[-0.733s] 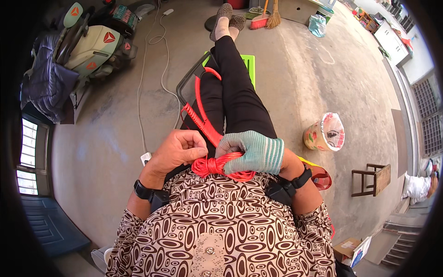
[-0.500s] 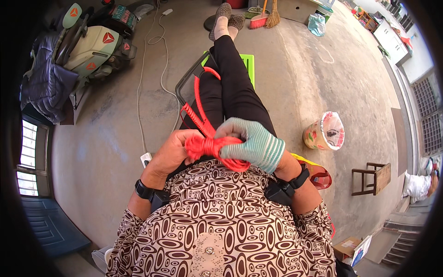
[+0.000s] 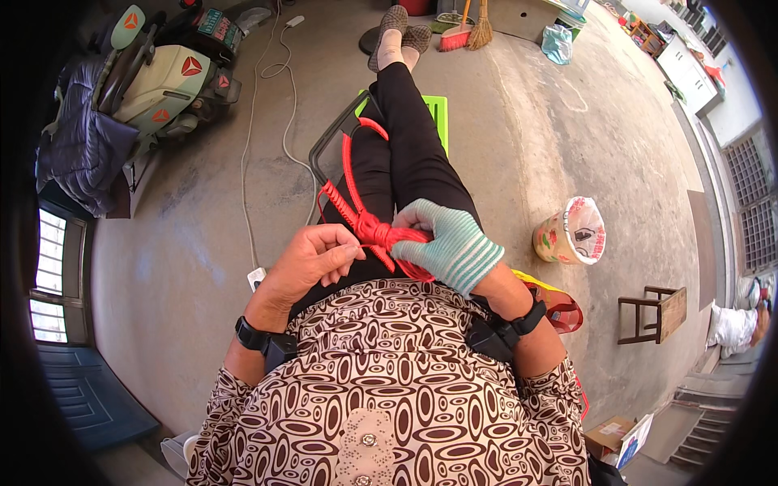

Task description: Winding red rope around a black frame while sitting on a stool.

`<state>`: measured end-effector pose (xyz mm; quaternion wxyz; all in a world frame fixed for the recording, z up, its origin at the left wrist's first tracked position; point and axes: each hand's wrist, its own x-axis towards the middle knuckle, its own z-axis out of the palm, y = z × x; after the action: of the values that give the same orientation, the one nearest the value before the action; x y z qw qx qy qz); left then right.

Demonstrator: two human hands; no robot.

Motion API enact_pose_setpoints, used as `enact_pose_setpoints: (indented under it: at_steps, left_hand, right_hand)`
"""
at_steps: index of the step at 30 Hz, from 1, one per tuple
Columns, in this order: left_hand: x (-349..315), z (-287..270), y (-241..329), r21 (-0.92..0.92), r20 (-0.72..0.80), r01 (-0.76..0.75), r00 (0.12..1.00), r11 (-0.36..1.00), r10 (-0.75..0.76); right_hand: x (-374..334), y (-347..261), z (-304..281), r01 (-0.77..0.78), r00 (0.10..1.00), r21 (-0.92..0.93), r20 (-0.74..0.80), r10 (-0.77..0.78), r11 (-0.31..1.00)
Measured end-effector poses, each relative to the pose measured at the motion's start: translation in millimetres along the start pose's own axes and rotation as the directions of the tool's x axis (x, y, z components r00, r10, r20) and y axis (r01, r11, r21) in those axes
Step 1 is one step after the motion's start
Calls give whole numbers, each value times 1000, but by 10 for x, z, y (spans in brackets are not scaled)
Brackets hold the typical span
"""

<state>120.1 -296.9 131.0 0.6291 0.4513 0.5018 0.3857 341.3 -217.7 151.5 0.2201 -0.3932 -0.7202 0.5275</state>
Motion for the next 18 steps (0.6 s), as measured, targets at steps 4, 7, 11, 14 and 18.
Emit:
enact_pose_setpoints:
  at_steps: [4, 7, 11, 14, 18]
  left_hand:
    - [13, 11, -10, 34, -7, 28, 1000, 999, -28]
    - [5, 15, -28, -12, 51, -6, 999, 1000, 7]
    - [-7, 38, 15, -65, 72, -29, 997, 997, 34]
    - [-5, 35, 10, -66, 80, -12, 997, 998, 17]
    - [16, 4, -37, -72, 84, -25, 996, 997, 31]
  right_hand:
    - [-33, 7, -24, -43, 974, -126, 218, 69, 991]
    - [-29, 14, -45, 71, 904, 29, 422, -77, 997]
    - [-20, 22, -85, 75, 877, 66, 471, -97, 995]
    - [-18, 23, -97, 81, 846, 48, 525, -94, 996]
    - [-26, 53, -90, -28, 851, 206, 518, -85, 978]
